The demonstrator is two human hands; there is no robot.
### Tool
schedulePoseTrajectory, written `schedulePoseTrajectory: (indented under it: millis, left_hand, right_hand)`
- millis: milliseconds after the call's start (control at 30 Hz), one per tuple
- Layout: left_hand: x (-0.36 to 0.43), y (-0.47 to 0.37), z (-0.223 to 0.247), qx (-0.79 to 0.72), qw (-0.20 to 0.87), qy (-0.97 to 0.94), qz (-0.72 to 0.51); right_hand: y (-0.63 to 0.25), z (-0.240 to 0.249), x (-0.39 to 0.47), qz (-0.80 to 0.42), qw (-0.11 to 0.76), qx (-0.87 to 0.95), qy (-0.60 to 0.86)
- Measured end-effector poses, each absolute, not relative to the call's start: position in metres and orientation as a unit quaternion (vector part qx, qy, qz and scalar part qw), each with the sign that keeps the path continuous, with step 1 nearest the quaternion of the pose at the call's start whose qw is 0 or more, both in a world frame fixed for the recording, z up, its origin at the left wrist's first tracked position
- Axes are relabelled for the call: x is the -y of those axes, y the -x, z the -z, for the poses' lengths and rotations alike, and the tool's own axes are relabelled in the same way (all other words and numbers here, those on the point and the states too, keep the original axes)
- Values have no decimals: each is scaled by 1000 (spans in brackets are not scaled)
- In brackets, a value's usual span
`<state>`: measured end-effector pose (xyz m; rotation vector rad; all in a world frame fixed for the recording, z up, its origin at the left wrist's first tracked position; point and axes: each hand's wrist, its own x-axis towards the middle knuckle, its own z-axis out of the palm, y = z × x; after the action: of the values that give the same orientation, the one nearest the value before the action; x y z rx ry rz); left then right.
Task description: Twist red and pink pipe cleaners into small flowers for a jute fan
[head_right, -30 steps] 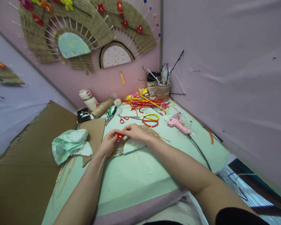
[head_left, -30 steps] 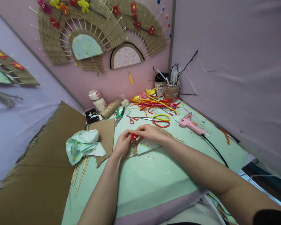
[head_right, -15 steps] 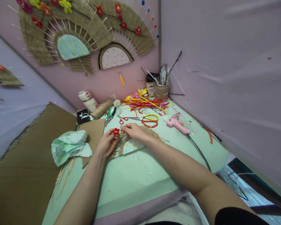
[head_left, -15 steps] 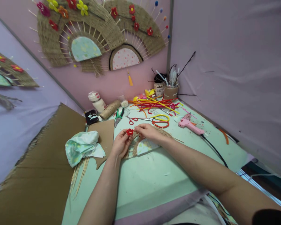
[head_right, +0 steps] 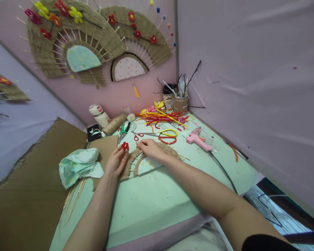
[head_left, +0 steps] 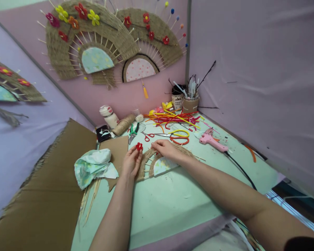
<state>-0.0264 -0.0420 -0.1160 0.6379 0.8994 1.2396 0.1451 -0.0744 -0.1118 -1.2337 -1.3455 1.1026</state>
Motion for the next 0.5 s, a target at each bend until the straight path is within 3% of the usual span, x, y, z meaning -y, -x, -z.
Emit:
schedulePoseTrajectory:
  millis: [233,500]
  left_hand:
    - [22,36,112,-514,530,-373,-561]
    - [-24,31,98,-596,416,-521,-447]
  right_hand:
    - [-148,110,74,-363,474,596,537]
    - [-153,108,74,-285,478,648,521]
